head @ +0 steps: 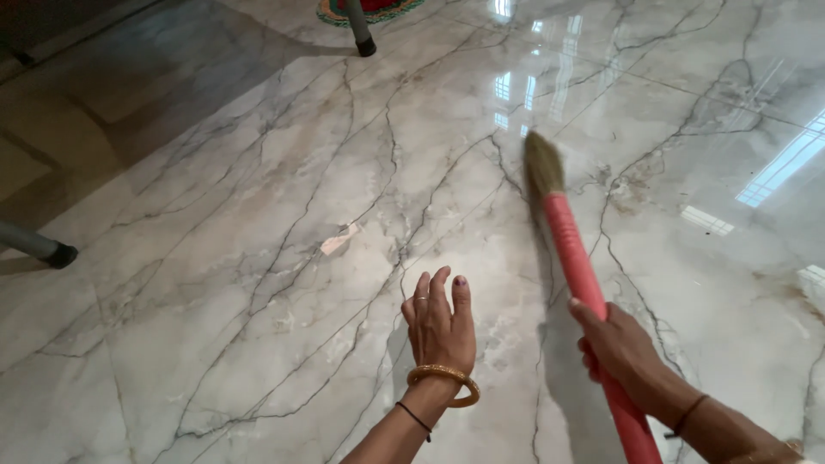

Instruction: The person sweeps debris across a marble floor by hand using a long-handled brush.

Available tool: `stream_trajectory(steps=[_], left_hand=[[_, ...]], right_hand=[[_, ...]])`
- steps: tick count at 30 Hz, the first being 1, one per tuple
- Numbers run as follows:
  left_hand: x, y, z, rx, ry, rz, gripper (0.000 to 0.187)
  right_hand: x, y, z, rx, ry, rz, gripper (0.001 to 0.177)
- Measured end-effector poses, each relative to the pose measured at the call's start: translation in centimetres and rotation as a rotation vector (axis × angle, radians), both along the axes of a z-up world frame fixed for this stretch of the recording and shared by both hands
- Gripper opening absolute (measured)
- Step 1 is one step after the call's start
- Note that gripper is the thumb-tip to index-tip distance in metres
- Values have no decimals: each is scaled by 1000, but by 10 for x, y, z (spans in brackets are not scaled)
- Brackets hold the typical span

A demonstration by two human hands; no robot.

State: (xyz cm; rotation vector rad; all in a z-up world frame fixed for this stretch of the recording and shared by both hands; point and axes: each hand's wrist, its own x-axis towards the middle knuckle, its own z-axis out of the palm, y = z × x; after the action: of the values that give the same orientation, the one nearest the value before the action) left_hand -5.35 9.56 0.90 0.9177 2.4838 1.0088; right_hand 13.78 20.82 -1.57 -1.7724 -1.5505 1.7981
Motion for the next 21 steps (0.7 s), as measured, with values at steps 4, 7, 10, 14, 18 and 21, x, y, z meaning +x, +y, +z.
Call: stream_trajectory(steps=[4,7,10,14,18,21], left_hand=[[-22,-4,-11,94,191,-48,55],[-24,-3,-14,136,185,-1,53],[-21,1,-7,139,151,43,53],[-24,-8,1,121,20,34,54],[-42,-20,-1,130,98,18,53],[-57,-23,-3,103,139,38,53]], right_hand=[[-23,-58,13,-42,-90,213,40],[-19,-80,7,28,11,698,48],[-28,-77,-6,89,13,751,50],[-49,-48,-10,62,-103,403,49],[-55,-53,12,82,-66,248,53],[-67,-87,22,117,-144,471,50]])
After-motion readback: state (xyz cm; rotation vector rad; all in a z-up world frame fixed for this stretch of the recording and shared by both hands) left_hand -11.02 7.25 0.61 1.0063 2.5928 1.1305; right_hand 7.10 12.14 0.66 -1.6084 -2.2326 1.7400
